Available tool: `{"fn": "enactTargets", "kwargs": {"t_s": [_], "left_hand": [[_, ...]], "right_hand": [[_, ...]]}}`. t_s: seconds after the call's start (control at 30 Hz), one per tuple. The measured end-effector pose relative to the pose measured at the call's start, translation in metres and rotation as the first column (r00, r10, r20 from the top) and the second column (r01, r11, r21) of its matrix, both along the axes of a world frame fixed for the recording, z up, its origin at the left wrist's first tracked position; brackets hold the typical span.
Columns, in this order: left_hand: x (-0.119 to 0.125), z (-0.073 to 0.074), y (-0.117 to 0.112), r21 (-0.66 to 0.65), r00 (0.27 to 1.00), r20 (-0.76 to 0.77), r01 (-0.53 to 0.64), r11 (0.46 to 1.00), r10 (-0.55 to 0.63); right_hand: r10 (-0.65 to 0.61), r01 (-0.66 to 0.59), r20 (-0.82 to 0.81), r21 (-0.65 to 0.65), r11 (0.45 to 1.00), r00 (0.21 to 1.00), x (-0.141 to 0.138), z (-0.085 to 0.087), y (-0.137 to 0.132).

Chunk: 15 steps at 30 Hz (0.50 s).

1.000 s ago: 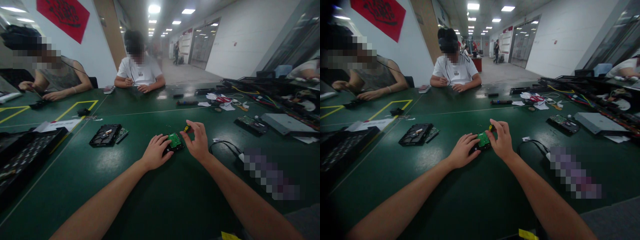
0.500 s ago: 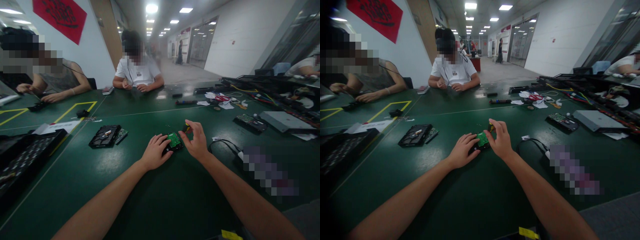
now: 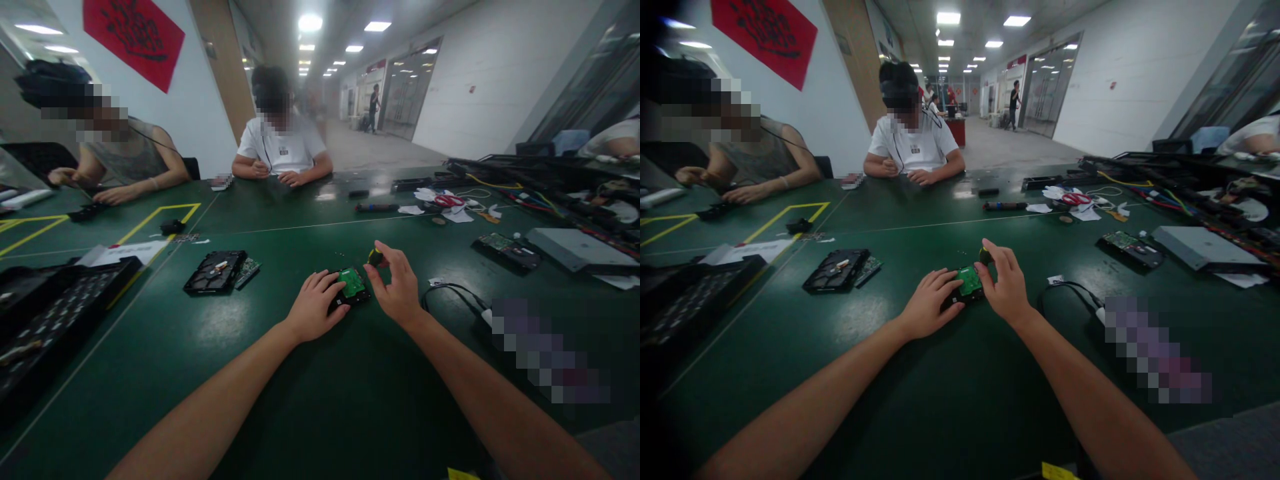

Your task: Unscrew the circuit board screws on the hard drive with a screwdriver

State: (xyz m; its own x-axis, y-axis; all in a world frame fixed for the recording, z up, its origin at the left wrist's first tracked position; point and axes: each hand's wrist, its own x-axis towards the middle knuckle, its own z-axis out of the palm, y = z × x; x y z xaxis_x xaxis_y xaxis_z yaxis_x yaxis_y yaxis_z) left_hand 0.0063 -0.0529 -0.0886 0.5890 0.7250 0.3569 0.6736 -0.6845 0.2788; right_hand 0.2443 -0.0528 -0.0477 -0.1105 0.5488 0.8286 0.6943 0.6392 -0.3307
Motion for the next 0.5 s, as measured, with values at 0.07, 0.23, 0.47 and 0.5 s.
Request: {"fn": "enactTargets", "kwargs": {"t_s": [0.07, 0.23, 0.47, 0.5], "left_hand": [[0.0, 0.0003, -0.0002, 0.001, 1.0, -0.002, 0.001, 1.0, -0.001], [-0.0001, -0.0009, 0.0005, 0.003, 1.0, 0.006, 0.004, 1.0, -0.004], [0.0004, -0.0012, 0.0008, 0.006, 1.0, 0.017, 0.005, 1.0, -0.006], [0.0004, -0.0008, 0.0007, 0.006, 1.0, 0.013, 0.004, 1.0, -0.004]], "right_hand": [[-0.027, 0.027, -0.004, 0.032, 0.999, 1.0, 0.0006, 0.0014, 0.0003], [-0.032, 0.033, -0.013, 0.03, 0.999, 0.999, 0.001, 0.0017, 0.0006], [0.033, -0.034, -0.023, -0.034, 0.999, 0.999, 0.0, -0.0025, 0.0004], [0.022, -0.023, -0.019, -0.014, 1.0, 1.0, 0.0002, -0.002, 0.0005]]}}
